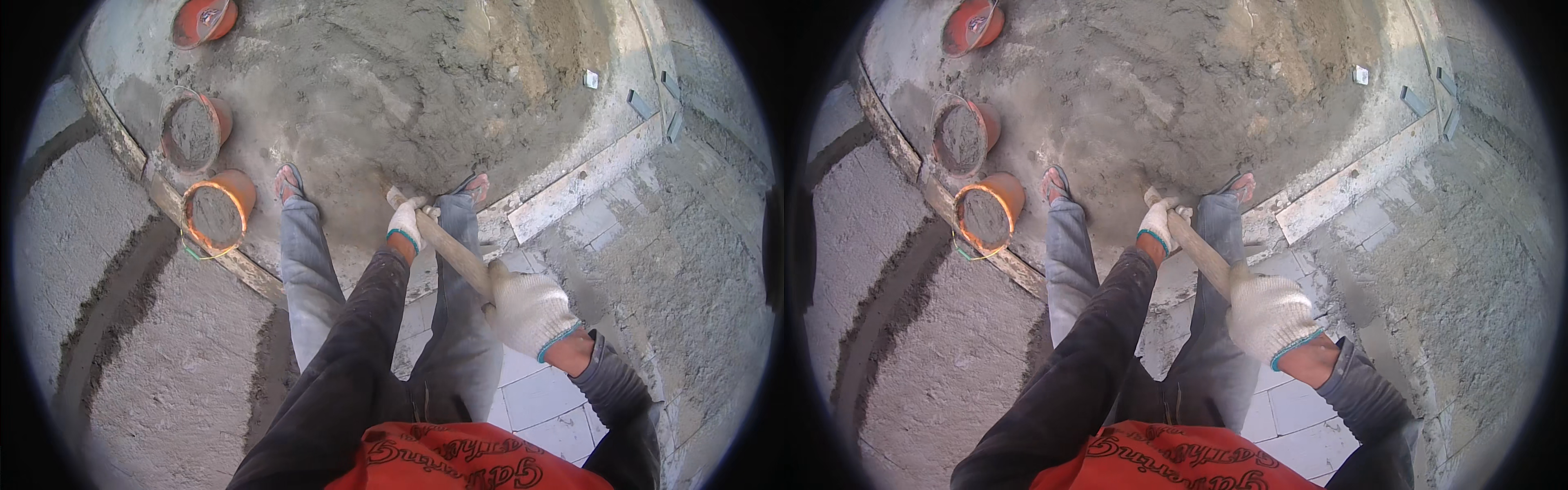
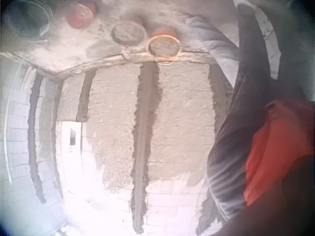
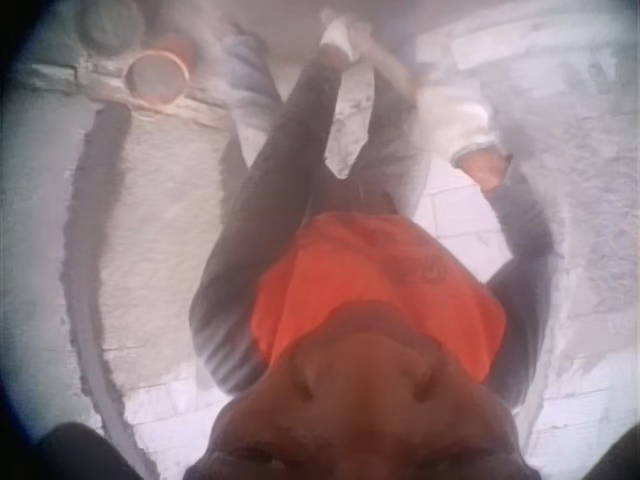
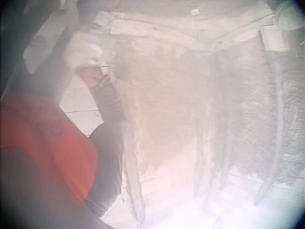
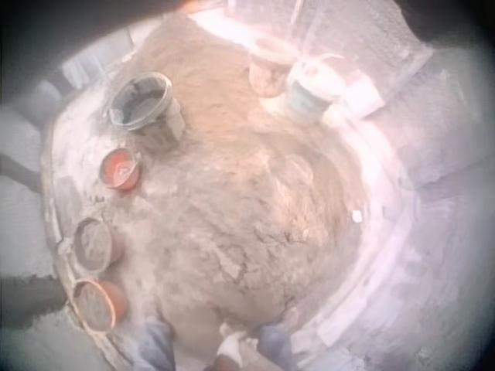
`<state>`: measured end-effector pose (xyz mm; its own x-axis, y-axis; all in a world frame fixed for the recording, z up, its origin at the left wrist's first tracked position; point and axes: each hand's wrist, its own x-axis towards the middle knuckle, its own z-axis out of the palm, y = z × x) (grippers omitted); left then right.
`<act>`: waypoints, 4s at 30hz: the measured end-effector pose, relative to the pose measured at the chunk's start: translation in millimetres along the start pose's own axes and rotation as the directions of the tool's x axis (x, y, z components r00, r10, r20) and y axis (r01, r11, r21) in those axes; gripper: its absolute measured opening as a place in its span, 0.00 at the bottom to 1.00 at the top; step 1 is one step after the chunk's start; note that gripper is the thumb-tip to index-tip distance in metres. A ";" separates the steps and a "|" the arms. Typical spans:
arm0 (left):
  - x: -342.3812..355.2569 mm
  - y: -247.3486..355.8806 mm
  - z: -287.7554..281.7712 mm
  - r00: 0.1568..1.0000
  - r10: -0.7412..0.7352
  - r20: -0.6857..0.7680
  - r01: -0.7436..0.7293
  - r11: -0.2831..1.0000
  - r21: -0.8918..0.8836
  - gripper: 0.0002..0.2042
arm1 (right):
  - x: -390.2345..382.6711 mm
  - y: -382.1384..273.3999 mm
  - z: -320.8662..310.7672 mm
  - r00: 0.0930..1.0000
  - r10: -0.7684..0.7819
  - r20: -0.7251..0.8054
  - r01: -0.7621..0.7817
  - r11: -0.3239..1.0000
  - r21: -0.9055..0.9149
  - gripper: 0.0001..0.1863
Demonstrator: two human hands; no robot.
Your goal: The person scoops wet cement from a bucket and applies it to a tiled floor using a trowel. They then mix additional cement on the floor with a hoe, add water, and continue applying the mixture to the floor.
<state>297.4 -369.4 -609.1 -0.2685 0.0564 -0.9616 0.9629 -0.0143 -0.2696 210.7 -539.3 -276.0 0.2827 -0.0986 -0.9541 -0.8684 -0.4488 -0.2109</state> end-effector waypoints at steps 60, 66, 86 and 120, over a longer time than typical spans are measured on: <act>-246.3 255.3 -108.7 0.765 0.620 0.173 -0.615 0.783 -0.087 0.11 | 140.7 -120.8 133.4 0.828 -0.283 -0.483 0.301 0.953 -0.043 0.23; -224.7 194.8 17.6 0.610 0.631 0.479 -0.678 0.728 -0.095 0.18 | 69.5 -48.0 9.7 0.844 -0.096 -0.527 0.100 0.995 -0.021 0.21; -221.5 155.9 -237.9 0.984 0.042 0.173 -0.146 0.747 0.648 0.15 | 40.1 15.8 -41.2 0.772 0.330 -0.543 -0.479 0.864 -0.156 0.19; -233.1 -29.0 88.4 0.841 0.020 0.540 0.095 0.978 -0.185 0.27 | -102.2 -97.2 -71.9 0.982 0.075 -0.171 -0.156 0.830 -0.535 0.18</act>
<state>329.5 -470.4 -381.6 -0.2223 -0.4920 -0.8418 0.9216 0.1757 -0.3461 295.6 -549.5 -142.6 0.2825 -0.2826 -0.9167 -0.5475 -0.8322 0.0878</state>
